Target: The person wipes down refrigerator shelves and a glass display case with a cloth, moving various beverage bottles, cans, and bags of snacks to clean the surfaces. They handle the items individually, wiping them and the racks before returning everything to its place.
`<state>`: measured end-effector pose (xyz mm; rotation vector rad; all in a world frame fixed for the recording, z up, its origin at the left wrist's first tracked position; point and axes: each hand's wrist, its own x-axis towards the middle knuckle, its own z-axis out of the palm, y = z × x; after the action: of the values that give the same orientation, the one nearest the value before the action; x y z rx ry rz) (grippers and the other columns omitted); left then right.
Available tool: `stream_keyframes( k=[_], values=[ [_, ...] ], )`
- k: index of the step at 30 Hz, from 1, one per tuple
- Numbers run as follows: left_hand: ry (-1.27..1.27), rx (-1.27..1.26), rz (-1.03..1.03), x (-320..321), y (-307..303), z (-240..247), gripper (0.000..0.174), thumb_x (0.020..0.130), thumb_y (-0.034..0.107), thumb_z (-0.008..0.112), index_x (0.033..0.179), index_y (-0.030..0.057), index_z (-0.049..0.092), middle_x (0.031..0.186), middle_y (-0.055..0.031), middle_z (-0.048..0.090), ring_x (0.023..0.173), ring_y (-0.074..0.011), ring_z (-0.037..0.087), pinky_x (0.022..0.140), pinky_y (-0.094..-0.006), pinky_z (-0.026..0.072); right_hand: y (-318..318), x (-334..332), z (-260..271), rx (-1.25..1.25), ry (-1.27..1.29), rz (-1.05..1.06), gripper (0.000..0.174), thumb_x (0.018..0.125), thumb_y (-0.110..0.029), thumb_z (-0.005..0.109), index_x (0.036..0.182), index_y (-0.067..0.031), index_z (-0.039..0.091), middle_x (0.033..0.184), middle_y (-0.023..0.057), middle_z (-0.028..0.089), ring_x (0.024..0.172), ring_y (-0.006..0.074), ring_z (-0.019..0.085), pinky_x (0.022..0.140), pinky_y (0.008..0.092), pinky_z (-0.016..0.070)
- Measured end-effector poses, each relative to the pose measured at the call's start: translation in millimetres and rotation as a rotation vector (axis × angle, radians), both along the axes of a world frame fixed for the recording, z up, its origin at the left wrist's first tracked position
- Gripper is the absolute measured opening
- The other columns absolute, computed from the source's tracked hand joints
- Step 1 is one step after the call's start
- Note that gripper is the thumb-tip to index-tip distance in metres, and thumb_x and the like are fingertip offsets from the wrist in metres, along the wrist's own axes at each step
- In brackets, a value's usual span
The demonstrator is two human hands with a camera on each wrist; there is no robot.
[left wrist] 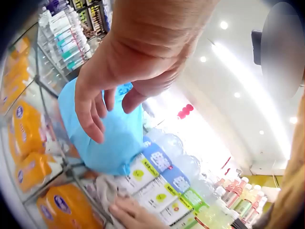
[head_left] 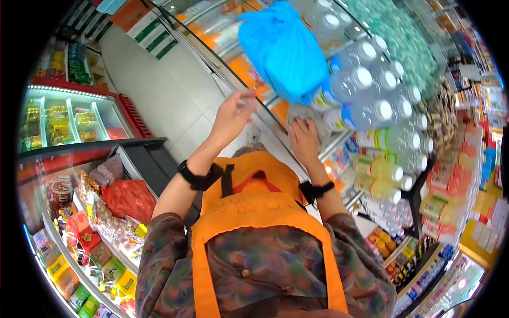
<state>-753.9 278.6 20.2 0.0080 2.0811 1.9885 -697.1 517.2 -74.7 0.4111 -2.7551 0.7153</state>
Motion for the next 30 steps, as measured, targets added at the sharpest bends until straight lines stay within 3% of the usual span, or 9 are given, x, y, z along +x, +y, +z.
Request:
stream_keyframes(
  k=[6, 9, 15, 18, 21, 23, 25, 28, 30],
  values=[
    [0.745, -0.451, 0.225, -142.0, -0.1, 47.5, 0.059, 0.084, 0.029, 0.072, 0.132, 0.0041, 0.049, 0.124, -0.0125, 0.057, 0.116, -0.0280, 0.053, 0.103, -0.0399, 0.0391, 22.4, 27.1, 12.3, -0.017, -0.317, 0.021, 0.017, 0.087, -0.006, 0.060, 0.104, -0.0006, 0.062, 0.111, 0.0151, 0.062, 0.104, 0.0408, 0.049, 0.094, 0.0455, 0.0398],
    [0.996, -0.569, 0.067, -185.4, 27.5, 51.7, 0.068, 0.076, 0.031, 0.077, 0.133, 0.0059, 0.048, 0.120, -0.0138, 0.058, 0.116, -0.0323, 0.052, 0.104, -0.0404, 0.0380, -1.1, -15.0, 9.5, -0.133, -0.306, 0.150, 0.018, 0.087, -0.006, 0.060, 0.105, -0.0019, 0.063, 0.110, 0.0152, 0.062, 0.104, 0.0400, 0.050, 0.096, 0.0445, 0.0391],
    [0.812, -0.599, -0.414, -221.9, 36.4, 46.0, 0.039, 0.076, 0.024, 0.074, 0.109, 0.0075, 0.061, 0.096, -0.0089, 0.062, 0.096, -0.0298, 0.055, 0.088, -0.0427, 0.0411, -6.2, -45.9, 15.3, -0.244, -0.448, 0.225, 0.021, 0.088, -0.007, 0.061, 0.108, -0.0021, 0.061, 0.109, 0.0145, 0.062, 0.105, 0.0391, 0.051, 0.096, 0.0441, 0.0391],
    [0.790, -0.295, -0.269, -222.8, 27.9, 45.9, 0.027, 0.076, 0.021, 0.072, 0.097, 0.0055, 0.062, 0.089, -0.0096, 0.062, 0.088, -0.0302, 0.057, 0.081, -0.0433, 0.0423, -16.5, -37.8, 29.0, -0.141, -0.374, 0.068, 0.021, 0.087, -0.004, 0.060, 0.108, -0.0010, 0.061, 0.108, 0.0164, 0.060, 0.104, 0.0395, 0.050, 0.095, 0.0460, 0.0389],
    [0.844, -0.259, -0.388, -216.7, 7.3, 70.6, 0.028, 0.075, 0.017, 0.073, 0.098, 0.0042, 0.063, 0.088, -0.0117, 0.063, 0.086, -0.0318, 0.059, 0.080, -0.0426, 0.0452, -29.5, -46.4, 16.1, -0.045, -0.294, -0.012, 0.022, 0.085, -0.002, 0.059, 0.108, -0.0002, 0.061, 0.107, 0.0176, 0.059, 0.104, 0.0397, 0.050, 0.095, 0.0478, 0.0386],
    [0.886, -0.320, -0.224, -220.3, -19.7, 81.5, 0.032, 0.074, 0.016, 0.076, 0.100, 0.0031, 0.063, 0.091, -0.0121, 0.064, 0.084, -0.0319, 0.062, 0.078, -0.0405, 0.0489, -46.7, -68.2, 15.2, -0.100, -0.273, 0.026, 0.029, 0.081, -0.001, 0.060, 0.110, -0.0008, 0.060, 0.111, 0.0183, 0.058, 0.108, 0.0396, 0.049, 0.097, 0.0481, 0.0376],
    [0.664, -0.327, 0.027, -228.3, -51.9, 94.5, 0.032, 0.074, 0.007, 0.081, 0.101, 0.0022, 0.065, 0.093, -0.0097, 0.067, 0.080, -0.0167, 0.065, 0.071, -0.0286, 0.0513, -78.8, -112.7, 25.7, -0.066, -0.265, 0.068, 0.029, 0.084, -0.009, 0.059, 0.113, -0.0029, 0.059, 0.117, 0.0144, 0.058, 0.116, 0.0383, 0.048, 0.102, 0.0463, 0.0365],
    [0.577, -0.231, 0.174, -251.6, -96.6, 113.0, 0.032, 0.073, -0.003, 0.080, 0.100, -0.0007, 0.064, 0.094, -0.0058, 0.068, 0.085, -0.0123, 0.062, 0.077, -0.0273, 0.0501, -103.9, -162.3, 12.8, 0.140, -0.162, 0.043, 0.029, 0.089, -0.021, 0.056, 0.115, -0.0079, 0.061, 0.123, 0.0107, 0.056, 0.123, 0.0384, 0.044, 0.106, 0.0482, 0.0336],
    [0.632, -0.202, 0.137, -269.1, -122.7, 113.7, 0.030, 0.072, -0.004, 0.080, 0.098, -0.0021, 0.064, 0.092, -0.0051, 0.067, 0.084, -0.0130, 0.061, 0.078, -0.0279, 0.0493, -106.0, -195.5, 2.3, 0.246, -0.177, -0.203, 0.030, 0.091, -0.027, 0.055, 0.115, -0.0107, 0.062, 0.125, 0.0113, 0.055, 0.126, 0.0395, 0.041, 0.107, 0.0526, 0.0289]
  ],
)
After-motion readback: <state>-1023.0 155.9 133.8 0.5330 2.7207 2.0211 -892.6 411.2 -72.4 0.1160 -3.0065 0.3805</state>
